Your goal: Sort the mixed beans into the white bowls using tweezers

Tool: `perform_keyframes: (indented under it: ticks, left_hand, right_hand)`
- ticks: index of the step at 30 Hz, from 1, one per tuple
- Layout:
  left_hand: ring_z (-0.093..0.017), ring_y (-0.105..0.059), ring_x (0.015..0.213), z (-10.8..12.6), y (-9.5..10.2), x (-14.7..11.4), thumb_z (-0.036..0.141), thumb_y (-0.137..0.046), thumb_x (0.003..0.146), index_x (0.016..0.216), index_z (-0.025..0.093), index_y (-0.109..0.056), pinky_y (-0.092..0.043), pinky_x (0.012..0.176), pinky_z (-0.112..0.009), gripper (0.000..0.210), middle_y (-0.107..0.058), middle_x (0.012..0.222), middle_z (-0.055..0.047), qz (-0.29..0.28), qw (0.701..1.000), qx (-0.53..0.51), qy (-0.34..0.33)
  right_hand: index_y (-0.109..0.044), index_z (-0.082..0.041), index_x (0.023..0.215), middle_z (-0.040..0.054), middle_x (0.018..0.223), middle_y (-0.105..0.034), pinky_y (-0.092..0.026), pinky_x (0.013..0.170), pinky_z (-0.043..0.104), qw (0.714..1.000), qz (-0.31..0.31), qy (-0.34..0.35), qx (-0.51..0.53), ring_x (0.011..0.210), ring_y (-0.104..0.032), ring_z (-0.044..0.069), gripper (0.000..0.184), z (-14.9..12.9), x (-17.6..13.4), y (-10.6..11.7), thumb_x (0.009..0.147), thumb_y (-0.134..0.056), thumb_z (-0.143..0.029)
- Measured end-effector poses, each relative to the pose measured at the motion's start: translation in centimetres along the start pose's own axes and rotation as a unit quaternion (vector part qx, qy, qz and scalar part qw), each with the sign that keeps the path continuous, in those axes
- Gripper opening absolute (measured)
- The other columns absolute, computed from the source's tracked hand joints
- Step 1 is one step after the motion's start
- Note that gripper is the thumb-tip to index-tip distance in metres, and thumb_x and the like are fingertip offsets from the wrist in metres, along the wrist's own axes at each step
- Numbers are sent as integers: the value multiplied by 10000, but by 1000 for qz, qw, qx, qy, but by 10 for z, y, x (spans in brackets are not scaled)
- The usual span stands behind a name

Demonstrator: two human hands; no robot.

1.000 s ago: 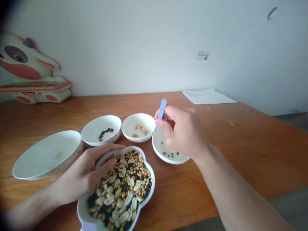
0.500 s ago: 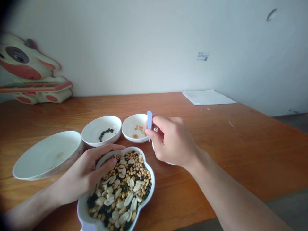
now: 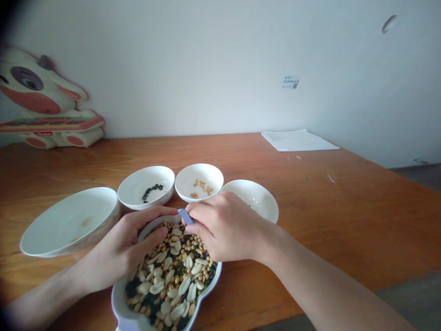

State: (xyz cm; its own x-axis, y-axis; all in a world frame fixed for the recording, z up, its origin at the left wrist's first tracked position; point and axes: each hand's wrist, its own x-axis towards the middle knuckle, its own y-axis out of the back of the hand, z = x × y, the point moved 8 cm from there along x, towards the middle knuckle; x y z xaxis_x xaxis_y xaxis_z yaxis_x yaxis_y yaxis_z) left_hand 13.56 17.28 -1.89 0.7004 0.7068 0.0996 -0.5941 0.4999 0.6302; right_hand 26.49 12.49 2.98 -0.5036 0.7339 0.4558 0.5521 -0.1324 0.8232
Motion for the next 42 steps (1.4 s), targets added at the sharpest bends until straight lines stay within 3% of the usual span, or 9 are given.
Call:
perform_keyframes:
  ticks: [4,14,29,37,42]
  left_hand:
    - [-168,-642,1096,-1,0,0,241,-515,935,1195,254,-614,-491,975,-245,279,-673,1228,0,2,1000,0,-3]
    - [-191,-641,1101,0,0,2,228,-520,922,1200,229,-617,-510,962,-266,295,-672,1236,-25,5,1000,0,-6]
    - [-240,-637,1104,6,-1,1,279,-518,914,1182,207,-640,-522,964,-327,303,-677,1208,-58,9,1000,-8,4]
    - [-213,-641,1093,4,1,-1,255,-498,937,1212,185,-611,-511,970,-314,306,-675,1211,-72,4,1000,-13,4]
    - [-201,-644,1078,3,2,-2,219,-508,922,1171,203,-628,-496,976,-299,278,-684,1196,-43,4,1000,-20,3]
  right_hand:
    - [-625,-143,808,17,676,-649,-379,517,238,998,59,8,2,529,-518,112,91,-2,0,13,860,-554,-121]
    - [-616,-120,769,42,669,-630,-410,567,257,1000,-16,1,-14,605,-583,148,185,0,1,0,914,-502,-131]
    - [-624,-146,798,23,700,-658,-430,580,229,1000,14,-5,16,610,-589,130,118,1,0,7,891,-552,-139]
    - [-648,-147,809,2,677,-666,-404,531,213,997,65,-8,48,525,-529,95,68,-4,2,14,849,-599,-123]
    - [-660,-139,822,10,668,-665,-395,502,209,997,56,-32,49,504,-531,93,65,-2,2,13,850,-604,-158]
